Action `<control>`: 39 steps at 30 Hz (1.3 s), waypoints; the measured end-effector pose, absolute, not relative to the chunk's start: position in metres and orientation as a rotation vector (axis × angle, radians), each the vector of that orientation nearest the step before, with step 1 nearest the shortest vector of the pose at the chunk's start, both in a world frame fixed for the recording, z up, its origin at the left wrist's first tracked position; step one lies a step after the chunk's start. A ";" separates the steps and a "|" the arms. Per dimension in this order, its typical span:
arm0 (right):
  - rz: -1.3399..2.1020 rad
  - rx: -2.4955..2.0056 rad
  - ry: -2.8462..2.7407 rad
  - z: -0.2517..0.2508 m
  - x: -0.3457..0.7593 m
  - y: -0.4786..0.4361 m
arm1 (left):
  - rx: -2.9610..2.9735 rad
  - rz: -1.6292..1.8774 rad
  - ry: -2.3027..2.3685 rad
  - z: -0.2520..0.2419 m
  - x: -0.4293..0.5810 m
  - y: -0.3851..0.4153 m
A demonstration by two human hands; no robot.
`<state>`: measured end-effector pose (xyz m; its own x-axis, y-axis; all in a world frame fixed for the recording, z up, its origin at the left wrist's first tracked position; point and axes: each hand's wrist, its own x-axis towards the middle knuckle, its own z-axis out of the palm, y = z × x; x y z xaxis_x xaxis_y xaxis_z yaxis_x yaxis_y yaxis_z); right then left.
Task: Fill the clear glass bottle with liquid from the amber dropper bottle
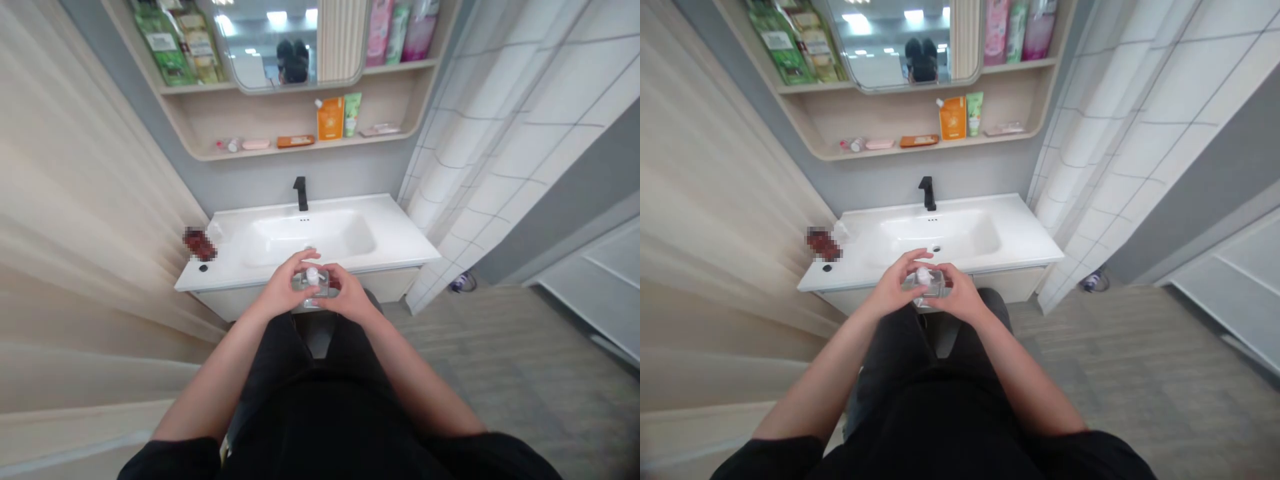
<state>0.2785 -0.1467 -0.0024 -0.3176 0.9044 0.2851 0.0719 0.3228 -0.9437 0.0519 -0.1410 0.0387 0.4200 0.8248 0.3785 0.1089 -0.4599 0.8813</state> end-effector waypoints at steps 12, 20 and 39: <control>1.096 -0.893 -1.668 -0.001 0.281 -0.146 | 1.884 1.036 0.734 0.049 0.050 -0.134; 1.096 -0.886 -1.688 0.000 0.282 -0.147 | 1.918 1.048 0.738 0.046 0.052 -0.138; 1.171 -0.829 -1.621 -0.003 0.281 -0.144 | 1.714 1.145 0.917 0.031 0.058 -0.145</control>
<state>0.2810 -0.1438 -0.0033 -0.3310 0.8956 0.2973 -0.0008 0.3148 -0.9492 0.0576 -0.1452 0.0314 0.3099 0.8971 0.3148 0.1111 -0.3630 0.9251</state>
